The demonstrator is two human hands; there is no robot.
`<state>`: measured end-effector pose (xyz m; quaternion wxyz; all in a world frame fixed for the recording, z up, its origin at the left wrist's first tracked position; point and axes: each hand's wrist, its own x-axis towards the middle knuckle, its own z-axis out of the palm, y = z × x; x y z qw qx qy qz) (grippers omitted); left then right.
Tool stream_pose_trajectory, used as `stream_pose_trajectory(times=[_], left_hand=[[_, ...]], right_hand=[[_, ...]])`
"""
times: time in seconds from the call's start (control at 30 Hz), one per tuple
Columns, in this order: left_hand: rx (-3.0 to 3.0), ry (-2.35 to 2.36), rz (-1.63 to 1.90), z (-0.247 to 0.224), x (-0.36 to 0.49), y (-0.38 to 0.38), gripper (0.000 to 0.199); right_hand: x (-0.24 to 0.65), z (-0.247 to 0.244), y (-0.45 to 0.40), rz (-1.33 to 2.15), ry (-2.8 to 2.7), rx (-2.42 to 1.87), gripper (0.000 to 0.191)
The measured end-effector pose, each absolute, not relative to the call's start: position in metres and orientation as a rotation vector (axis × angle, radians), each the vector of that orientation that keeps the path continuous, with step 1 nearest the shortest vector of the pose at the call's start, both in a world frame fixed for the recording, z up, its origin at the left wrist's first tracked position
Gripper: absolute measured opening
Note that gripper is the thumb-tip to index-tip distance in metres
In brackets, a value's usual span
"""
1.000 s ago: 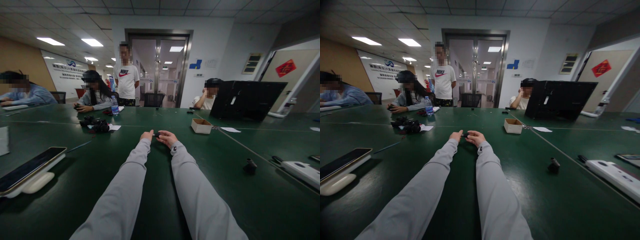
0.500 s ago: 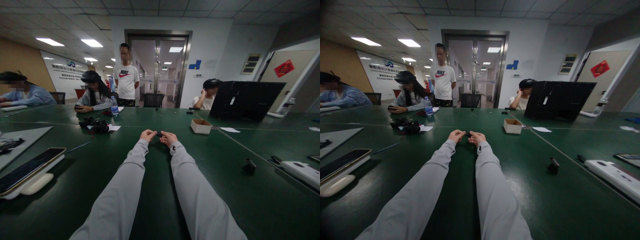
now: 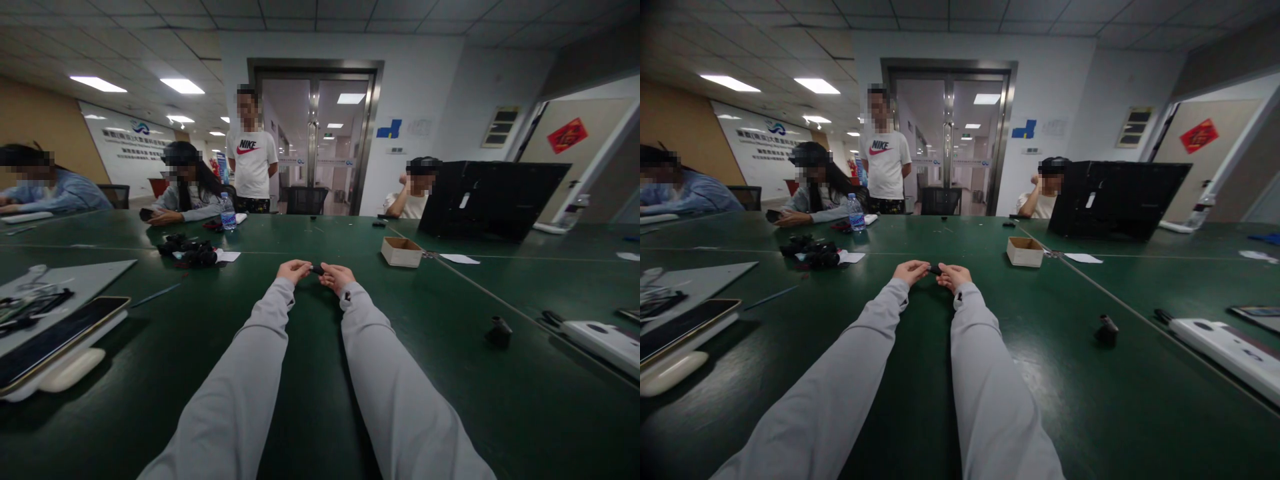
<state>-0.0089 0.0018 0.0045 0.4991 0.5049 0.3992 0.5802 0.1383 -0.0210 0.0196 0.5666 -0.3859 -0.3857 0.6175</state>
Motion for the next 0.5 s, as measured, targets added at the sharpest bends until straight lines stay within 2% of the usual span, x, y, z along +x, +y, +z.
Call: stream_pose_trajectory(times=[0.23, 0.5], left_hand=[[1.272, 1.172, 1.310, 0.001, -0.011, 0.005, 0.032], [1.328, 1.445, 1.231, 0.014, -0.008, -0.006, 0.037]], right_hand=[[0.136, 0.013, -0.017, 1.420, -0.972, -0.867, 0.011], [0.137, 0.014, -0.019, 1.421, -1.012, -0.813, 0.014]])
